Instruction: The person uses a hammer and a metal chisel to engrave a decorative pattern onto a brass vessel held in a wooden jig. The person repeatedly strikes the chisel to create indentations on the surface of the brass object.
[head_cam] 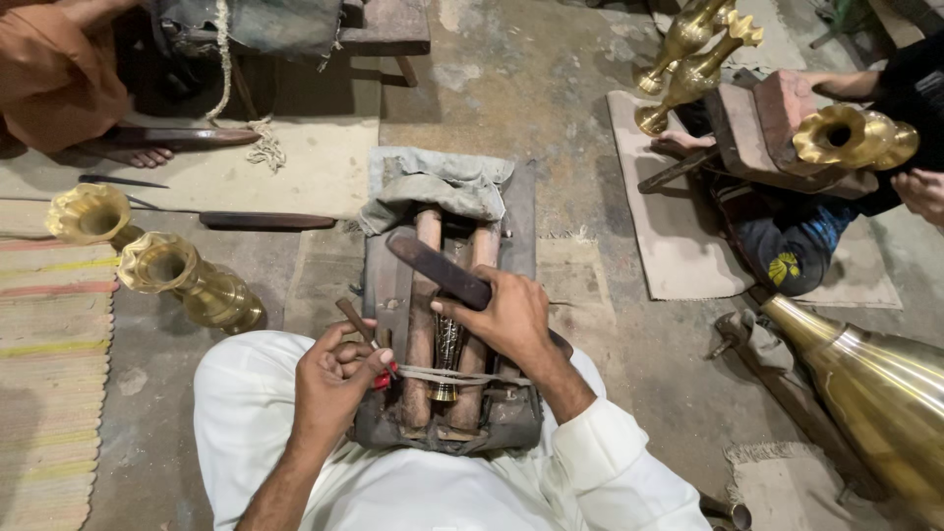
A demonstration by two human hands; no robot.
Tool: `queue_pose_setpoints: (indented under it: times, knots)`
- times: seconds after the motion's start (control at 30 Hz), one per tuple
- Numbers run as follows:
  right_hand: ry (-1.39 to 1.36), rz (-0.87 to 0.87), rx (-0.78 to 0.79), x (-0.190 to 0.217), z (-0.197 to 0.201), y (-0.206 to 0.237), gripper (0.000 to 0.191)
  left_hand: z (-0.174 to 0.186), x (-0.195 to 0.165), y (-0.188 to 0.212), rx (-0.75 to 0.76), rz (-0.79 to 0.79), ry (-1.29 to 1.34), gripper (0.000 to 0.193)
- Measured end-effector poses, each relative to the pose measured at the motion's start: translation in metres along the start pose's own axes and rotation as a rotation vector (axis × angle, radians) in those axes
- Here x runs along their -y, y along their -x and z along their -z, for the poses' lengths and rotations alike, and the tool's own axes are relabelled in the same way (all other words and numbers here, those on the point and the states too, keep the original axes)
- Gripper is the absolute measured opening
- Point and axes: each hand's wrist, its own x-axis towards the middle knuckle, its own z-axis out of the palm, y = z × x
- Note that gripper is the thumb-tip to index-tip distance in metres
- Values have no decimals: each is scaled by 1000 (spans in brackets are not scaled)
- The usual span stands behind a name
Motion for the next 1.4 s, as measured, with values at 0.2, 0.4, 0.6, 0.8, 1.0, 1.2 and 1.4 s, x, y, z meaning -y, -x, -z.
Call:
queue_pose_setpoints:
  times: [0.2,0.4,0.6,0.8,1.0,1.2,1.4]
  knots:
    - [-67,34,19,-6,1,-1,57,-16,-10,-10,81,-120,-106,47]
    - [-311,-216,232,-47,9,6,59,-42,-30,-20,241,-137,-281,41]
    - [-766,-212,373,-94,33,33,53,-63,-43,-31,308,-592,-561,41]
    - [-597,-259,188,-98,45,59,46,-70,-44,-27,315,-761,-754,37]
    - [-88,36,-239,-75,66,73,37,-71,-41,-24,320,-723,-865,38]
    - [276,310,-281,-56,96,68,52,-69,-40,-26,343,-788,-865,56]
    - [262,352,-266,-55,108,59,54,-72,-40,-29,319,-719,-850,41]
